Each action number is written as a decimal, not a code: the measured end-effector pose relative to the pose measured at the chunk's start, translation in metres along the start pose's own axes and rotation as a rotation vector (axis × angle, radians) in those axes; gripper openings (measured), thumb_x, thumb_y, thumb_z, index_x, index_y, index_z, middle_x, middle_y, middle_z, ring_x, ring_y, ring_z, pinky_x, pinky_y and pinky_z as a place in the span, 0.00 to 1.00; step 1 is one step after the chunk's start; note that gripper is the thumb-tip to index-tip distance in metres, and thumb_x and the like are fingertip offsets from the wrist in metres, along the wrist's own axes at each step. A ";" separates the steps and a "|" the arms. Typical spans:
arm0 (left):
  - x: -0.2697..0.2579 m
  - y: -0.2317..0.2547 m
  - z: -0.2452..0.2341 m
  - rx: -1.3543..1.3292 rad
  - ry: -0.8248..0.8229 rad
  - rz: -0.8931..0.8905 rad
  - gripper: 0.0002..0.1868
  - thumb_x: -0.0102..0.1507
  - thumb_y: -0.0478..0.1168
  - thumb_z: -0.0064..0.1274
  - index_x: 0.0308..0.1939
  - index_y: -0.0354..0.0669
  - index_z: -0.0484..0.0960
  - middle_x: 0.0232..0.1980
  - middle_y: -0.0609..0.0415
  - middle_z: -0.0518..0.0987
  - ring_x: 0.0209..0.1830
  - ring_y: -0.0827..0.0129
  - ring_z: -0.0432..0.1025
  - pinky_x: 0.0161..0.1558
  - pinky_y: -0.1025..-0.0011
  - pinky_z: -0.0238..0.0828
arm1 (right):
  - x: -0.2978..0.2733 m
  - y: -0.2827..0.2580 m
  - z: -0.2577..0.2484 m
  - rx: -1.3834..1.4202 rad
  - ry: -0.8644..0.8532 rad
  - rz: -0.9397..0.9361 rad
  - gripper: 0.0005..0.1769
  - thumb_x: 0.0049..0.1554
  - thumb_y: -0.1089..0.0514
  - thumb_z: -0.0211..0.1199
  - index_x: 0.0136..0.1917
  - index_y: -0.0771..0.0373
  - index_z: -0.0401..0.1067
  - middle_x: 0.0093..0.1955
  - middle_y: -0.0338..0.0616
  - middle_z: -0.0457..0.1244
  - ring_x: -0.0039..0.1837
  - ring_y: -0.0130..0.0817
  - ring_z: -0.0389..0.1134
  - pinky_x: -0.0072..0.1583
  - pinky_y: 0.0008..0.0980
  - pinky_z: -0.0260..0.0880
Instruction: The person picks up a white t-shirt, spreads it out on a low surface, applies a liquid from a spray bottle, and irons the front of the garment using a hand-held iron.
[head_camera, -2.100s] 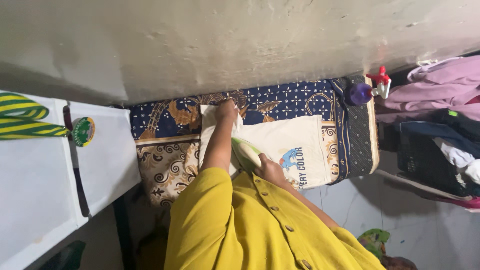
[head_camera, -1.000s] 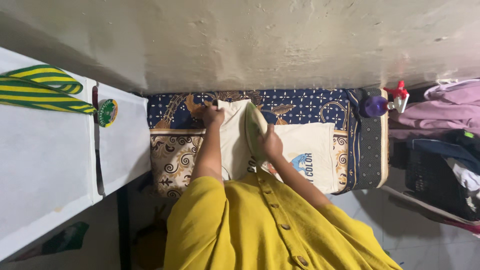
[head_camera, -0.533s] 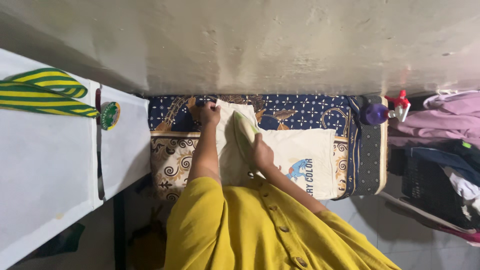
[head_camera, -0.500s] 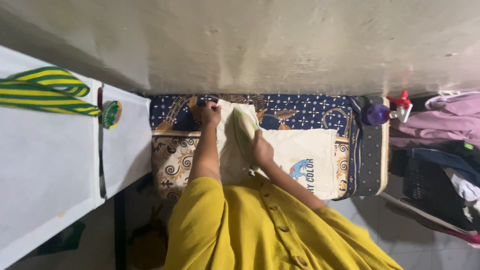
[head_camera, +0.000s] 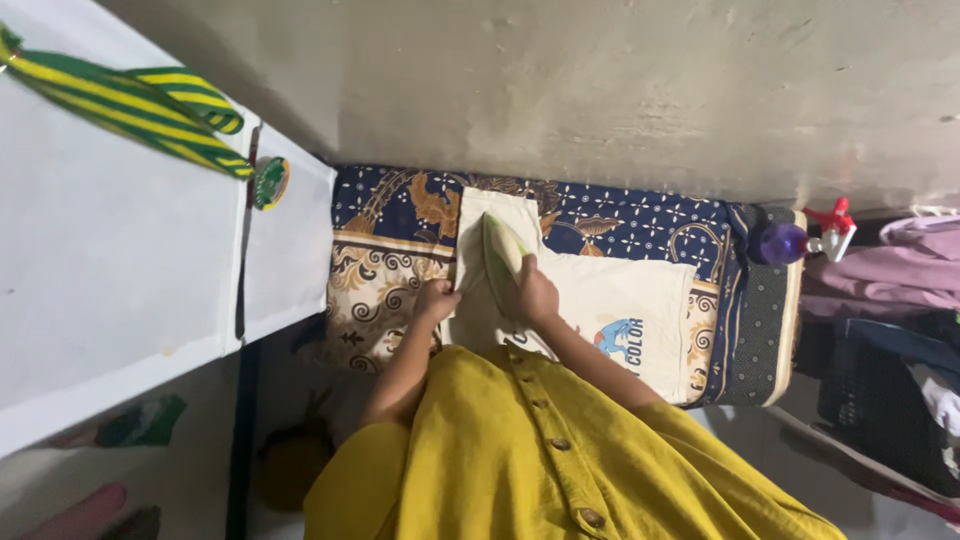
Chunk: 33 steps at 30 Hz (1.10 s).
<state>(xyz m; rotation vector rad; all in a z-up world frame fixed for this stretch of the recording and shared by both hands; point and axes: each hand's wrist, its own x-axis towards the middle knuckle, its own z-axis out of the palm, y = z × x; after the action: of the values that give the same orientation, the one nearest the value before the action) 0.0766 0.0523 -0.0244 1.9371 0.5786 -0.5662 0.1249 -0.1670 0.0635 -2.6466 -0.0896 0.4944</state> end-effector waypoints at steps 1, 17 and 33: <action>-0.007 -0.003 0.001 -0.010 0.013 0.004 0.11 0.58 0.43 0.57 0.34 0.37 0.85 0.32 0.46 0.85 0.32 0.59 0.80 0.39 0.62 0.75 | 0.016 -0.003 0.004 -0.012 0.027 -0.036 0.31 0.59 0.46 0.59 0.67 0.64 0.55 0.44 0.64 0.69 0.47 0.65 0.71 0.50 0.58 0.69; -0.046 -0.026 0.002 0.088 0.357 0.036 0.12 0.58 0.45 0.58 0.42 0.47 0.88 0.42 0.48 0.86 0.43 0.54 0.81 0.48 0.61 0.77 | 0.011 -0.018 0.005 -0.008 -0.068 -0.029 0.32 0.59 0.44 0.59 0.69 0.62 0.56 0.50 0.64 0.69 0.52 0.63 0.71 0.55 0.57 0.68; -0.043 -0.020 -0.002 0.232 0.335 0.013 0.10 0.58 0.45 0.57 0.37 0.47 0.89 0.41 0.44 0.85 0.45 0.49 0.79 0.49 0.58 0.77 | -0.002 -0.006 -0.004 -0.115 -0.130 -0.117 0.21 0.57 0.52 0.55 0.62 0.60 0.60 0.47 0.61 0.70 0.49 0.62 0.72 0.53 0.57 0.70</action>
<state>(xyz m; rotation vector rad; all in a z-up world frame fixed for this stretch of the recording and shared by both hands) 0.0310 0.0554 -0.0115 2.2758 0.7348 -0.3102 0.1249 -0.1636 0.0703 -2.6982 -0.3197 0.6390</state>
